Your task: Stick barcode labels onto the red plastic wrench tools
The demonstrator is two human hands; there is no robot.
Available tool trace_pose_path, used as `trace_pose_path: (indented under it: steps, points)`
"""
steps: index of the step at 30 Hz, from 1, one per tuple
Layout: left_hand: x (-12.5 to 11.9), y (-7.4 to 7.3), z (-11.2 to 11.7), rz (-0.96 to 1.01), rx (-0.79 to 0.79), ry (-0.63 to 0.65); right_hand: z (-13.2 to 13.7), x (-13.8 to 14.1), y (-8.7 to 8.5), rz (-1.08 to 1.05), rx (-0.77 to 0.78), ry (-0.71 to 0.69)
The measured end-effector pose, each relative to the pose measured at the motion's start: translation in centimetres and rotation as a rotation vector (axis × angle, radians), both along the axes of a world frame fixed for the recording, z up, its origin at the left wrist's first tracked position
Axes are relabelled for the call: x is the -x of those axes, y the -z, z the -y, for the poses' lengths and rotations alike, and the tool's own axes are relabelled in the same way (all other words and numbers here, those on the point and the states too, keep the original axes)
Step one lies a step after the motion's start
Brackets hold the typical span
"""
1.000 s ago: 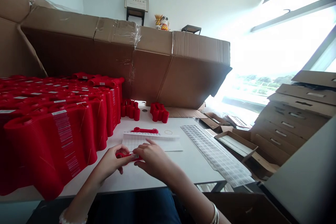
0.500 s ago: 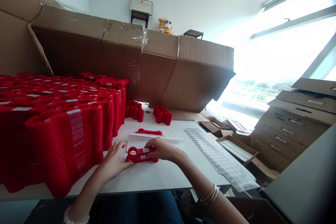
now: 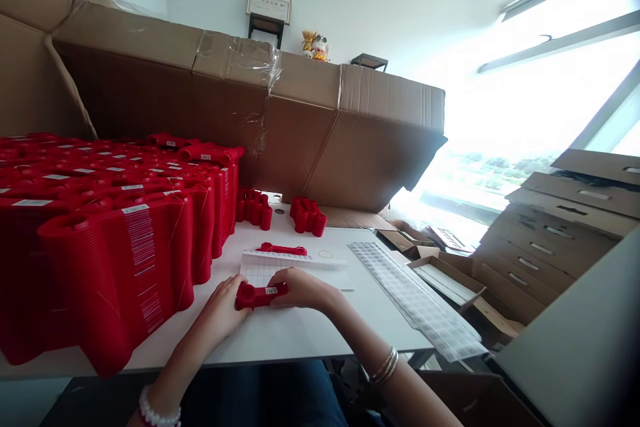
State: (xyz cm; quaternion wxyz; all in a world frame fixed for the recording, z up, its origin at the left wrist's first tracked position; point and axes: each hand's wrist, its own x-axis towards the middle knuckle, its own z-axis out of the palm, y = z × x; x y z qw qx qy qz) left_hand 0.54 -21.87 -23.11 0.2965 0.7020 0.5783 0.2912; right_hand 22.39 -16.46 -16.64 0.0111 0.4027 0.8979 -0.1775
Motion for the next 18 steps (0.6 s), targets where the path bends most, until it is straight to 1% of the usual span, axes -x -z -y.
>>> trace_pose_path:
  steps: [5, 9, 12, 16, 18]
  points:
    - [-0.3, -0.3, 0.1, -0.019, -0.013, 0.013, 0.1, -0.1, -0.3, 0.017, 0.0, -0.002]
    - [-0.4, -1.0, 0.4, -0.034, -0.022, 0.025, 0.2, -0.1, 0.0, 0.048, -0.009, 0.011]
    - [-0.4, -1.2, 0.5, -0.047, -0.015, 0.026, 0.4, 0.1, 0.2, 0.041, -0.019, 0.024]
    - [0.0, -1.3, 0.9, -0.09, -0.011, -0.038, 0.9, 0.0, 0.2, -0.033, -0.014, 0.019]
    - [0.1, -1.7, 1.6, -0.123, -0.048, -0.061, 1.1, -0.5, -0.1, -0.097, -0.026, 0.015]
